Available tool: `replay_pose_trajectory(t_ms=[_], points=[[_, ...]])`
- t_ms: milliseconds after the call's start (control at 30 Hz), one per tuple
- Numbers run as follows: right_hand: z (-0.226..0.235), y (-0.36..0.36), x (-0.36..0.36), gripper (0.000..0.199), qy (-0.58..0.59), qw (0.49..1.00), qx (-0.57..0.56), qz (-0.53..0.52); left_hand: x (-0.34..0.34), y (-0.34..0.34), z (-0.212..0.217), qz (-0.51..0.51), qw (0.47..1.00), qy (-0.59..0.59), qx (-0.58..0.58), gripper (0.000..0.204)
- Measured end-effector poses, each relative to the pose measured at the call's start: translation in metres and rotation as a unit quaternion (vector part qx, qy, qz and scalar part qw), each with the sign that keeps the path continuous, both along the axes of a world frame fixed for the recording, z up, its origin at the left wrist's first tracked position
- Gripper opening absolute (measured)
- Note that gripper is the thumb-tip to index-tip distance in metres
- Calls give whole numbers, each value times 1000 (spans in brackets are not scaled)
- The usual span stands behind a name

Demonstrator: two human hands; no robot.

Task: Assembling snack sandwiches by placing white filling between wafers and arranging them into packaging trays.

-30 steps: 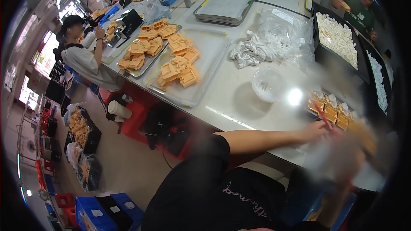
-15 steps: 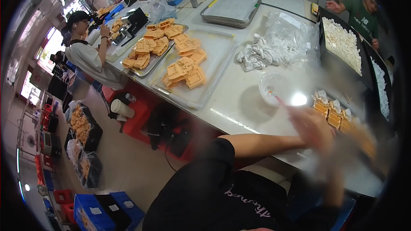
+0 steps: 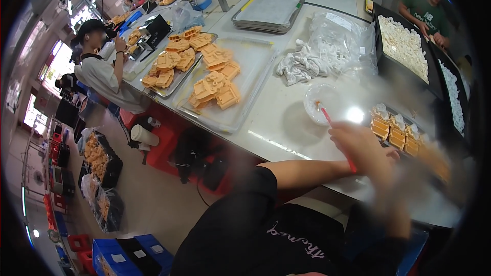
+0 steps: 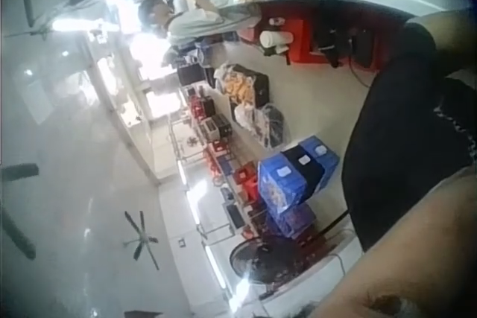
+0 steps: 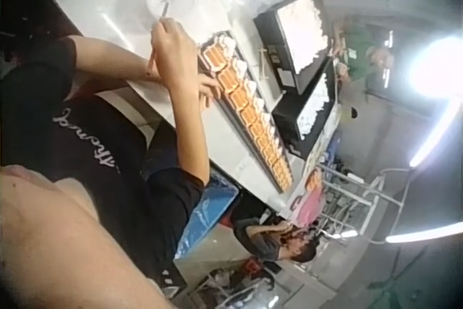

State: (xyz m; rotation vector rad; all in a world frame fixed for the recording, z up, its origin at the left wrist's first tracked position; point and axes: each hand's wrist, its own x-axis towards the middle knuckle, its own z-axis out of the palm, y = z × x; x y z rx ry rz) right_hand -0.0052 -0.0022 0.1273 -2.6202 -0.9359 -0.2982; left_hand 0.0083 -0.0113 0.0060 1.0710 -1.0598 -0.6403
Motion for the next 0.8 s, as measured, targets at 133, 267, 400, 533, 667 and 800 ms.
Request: replay_pose_trajectory(t_ms=[133, 267, 400, 533, 667, 800], points=[[-12, 11, 6, 30, -1, 1000, 10, 18, 9, 0, -17, -26, 986, 148, 77, 34], [-9, 7, 2, 35, 7, 1000, 12, -16, 6, -8, -22, -34, 986, 146, 71, 37], [2, -4, -5, 35, -31, 999, 37, -21, 4, -14, -35, -43, 990, 130, -27, 32], [19, -37, -17, 28, -36, 990, 75, -111, -4, -28, -68, 140, 982, 36, -122, 26], [20, -91, -39, 22, -69, 970, 103, -209, 2, 13, 13, -54, 981, 174, 59, 32], [9, -133, -62, 18, -90, 941, 76, -319, 3, 14, 19, -115, 980, 161, -7, 43]])
